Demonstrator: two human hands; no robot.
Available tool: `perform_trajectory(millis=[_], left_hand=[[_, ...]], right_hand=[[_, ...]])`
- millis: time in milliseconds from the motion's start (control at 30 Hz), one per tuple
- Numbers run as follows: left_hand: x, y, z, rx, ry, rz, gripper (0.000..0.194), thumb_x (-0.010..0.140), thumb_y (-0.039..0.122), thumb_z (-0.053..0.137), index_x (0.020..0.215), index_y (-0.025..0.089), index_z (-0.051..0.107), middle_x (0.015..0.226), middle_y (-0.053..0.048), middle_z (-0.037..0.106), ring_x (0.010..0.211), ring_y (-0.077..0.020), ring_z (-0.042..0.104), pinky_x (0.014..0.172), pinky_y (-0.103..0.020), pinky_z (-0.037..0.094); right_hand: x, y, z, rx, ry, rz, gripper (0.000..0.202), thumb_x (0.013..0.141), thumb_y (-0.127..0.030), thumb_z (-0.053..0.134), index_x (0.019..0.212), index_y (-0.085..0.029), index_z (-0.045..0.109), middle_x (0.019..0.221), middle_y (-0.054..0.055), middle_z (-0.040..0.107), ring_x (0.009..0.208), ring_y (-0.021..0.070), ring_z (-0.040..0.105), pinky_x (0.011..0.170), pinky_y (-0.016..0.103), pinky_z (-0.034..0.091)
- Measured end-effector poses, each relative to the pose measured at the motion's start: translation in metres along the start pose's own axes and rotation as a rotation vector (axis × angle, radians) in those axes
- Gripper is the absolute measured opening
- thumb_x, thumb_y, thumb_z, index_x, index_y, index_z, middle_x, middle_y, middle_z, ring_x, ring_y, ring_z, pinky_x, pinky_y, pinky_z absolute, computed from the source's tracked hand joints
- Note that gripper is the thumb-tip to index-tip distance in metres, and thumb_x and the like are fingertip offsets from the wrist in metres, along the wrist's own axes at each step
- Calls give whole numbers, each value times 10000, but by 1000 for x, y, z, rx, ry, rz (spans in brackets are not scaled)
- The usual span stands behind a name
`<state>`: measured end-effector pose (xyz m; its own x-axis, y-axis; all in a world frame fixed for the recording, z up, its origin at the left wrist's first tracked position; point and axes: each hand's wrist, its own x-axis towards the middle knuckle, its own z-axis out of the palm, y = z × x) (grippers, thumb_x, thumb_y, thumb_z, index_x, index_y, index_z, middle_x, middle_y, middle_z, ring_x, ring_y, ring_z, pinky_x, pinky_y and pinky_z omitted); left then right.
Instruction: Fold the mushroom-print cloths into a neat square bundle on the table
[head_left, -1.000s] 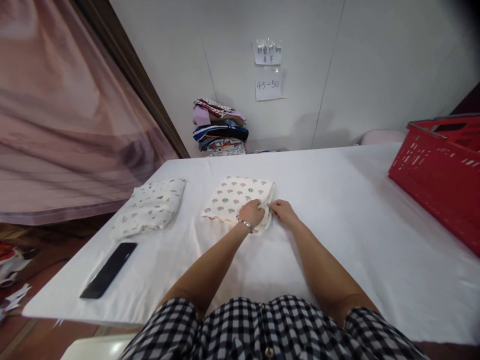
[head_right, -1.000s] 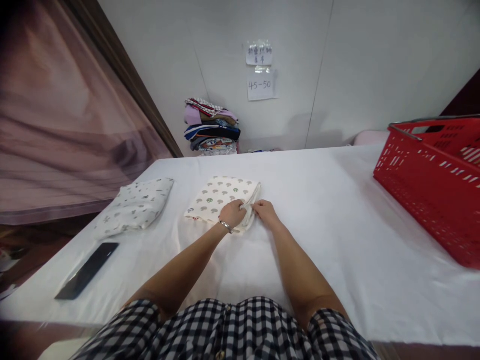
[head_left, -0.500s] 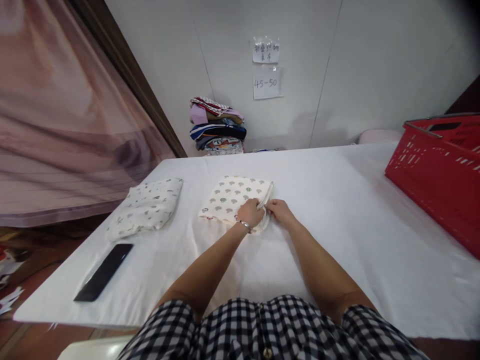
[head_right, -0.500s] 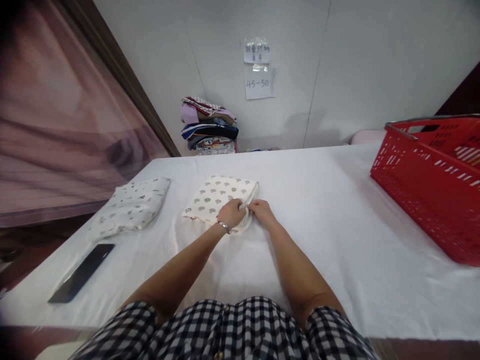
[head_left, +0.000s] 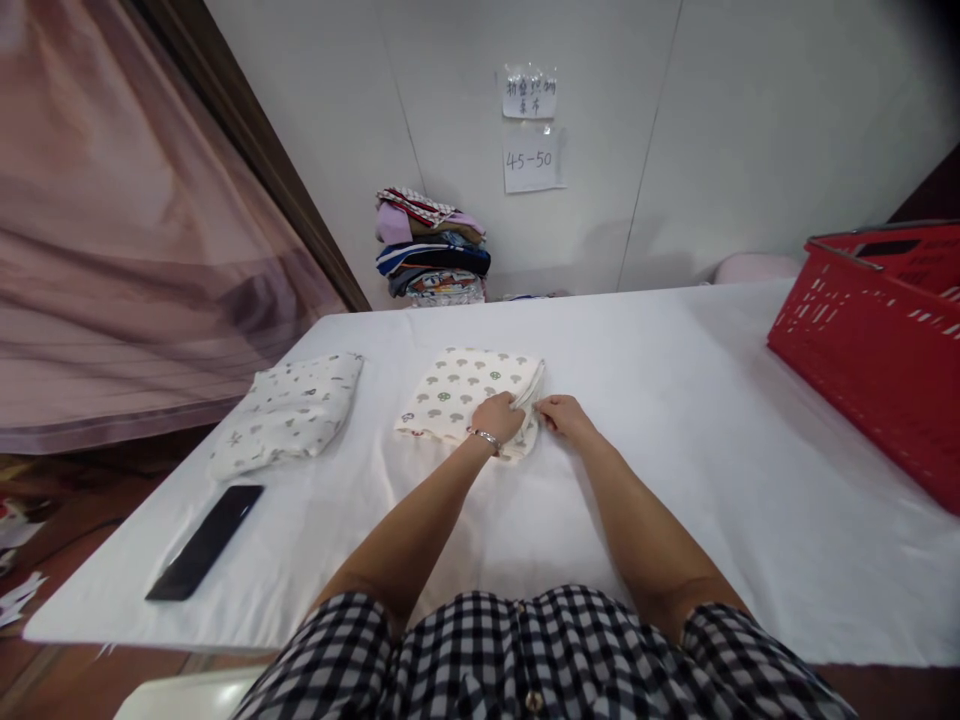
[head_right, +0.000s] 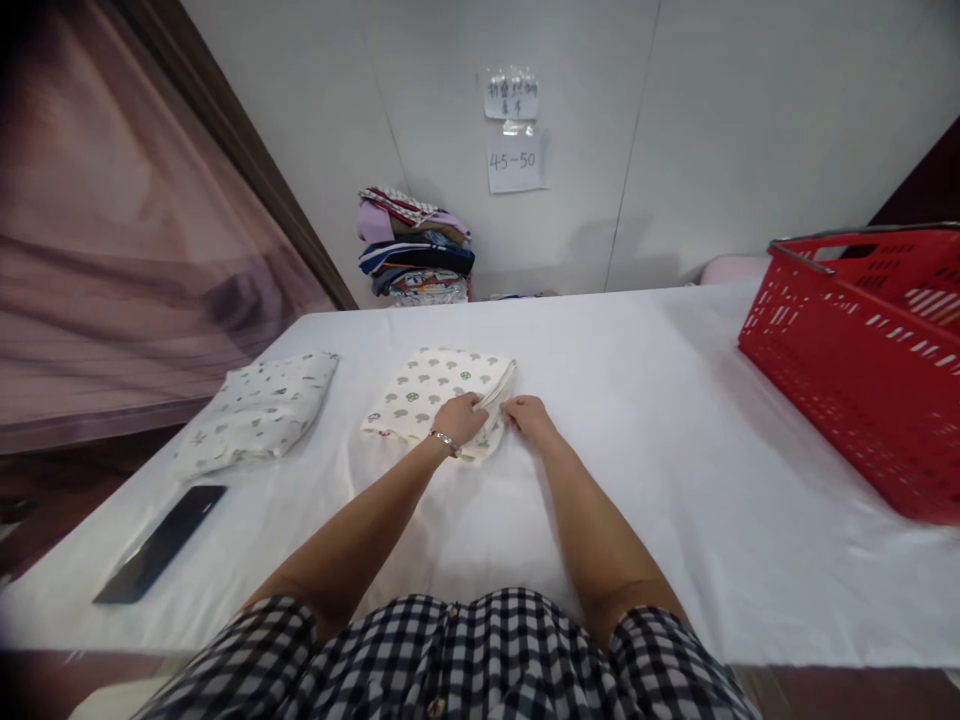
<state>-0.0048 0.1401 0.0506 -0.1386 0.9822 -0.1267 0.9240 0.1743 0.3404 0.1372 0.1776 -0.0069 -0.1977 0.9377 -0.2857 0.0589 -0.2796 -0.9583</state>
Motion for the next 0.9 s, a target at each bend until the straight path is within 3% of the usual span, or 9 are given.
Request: perform_trajectory(millis=[200, 333, 500, 667, 900], left_hand=[[-2, 0, -2, -7, 3, -2, 340, 770, 297, 476, 1071, 253, 627, 1062, -55, 670, 967, -225, 603, 765, -296, 439], [-4, 2, -2, -11, 8, -4, 335, 771, 270, 463, 1062, 253, 628, 1056, -51, 672, 960, -218, 605, 763, -290, 436], [-2, -1, 1, -25, 27, 9, 348, 762, 264, 458, 1064, 255, 629, 1050, -46, 672, 939, -225, 608, 742, -299, 436], [-4, -3, 3, -9, 33, 43, 341, 785, 281, 449, 1088, 247, 601, 1095, -53, 651, 981, -221, 593, 772, -299, 427], [-9, 8, 0, 106, -44, 79, 398, 757, 449, 532, 1074, 208, 532, 1131, -100, 596, 961, -249, 597, 762, -323, 434]], right_hand=[[5, 14, 9, -197, -10, -74, 237, 672, -350, 604, 534, -166, 542, 362, -49, 447, 337, 65, 347, 360, 205, 246], [6, 15, 11, -223, 18, -96, 149, 634, -254, 584, 522, -165, 540, 356, -58, 444, 346, 59, 356, 377, 197, 244], [2, 9, 10, -167, 2, -77, 154, 620, -249, 567, 502, -180, 495, 335, -74, 399, 338, 58, 325, 365, 197, 225], [-3, 2, 9, 5, -104, 5, 127, 612, -266, 570, 564, -188, 481, 421, -63, 466, 343, 56, 333, 343, 204, 188], [-8, -3, 12, 154, -151, 27, 151, 587, -253, 588, 556, -189, 454, 427, -71, 431, 359, 49, 327, 352, 200, 165]])
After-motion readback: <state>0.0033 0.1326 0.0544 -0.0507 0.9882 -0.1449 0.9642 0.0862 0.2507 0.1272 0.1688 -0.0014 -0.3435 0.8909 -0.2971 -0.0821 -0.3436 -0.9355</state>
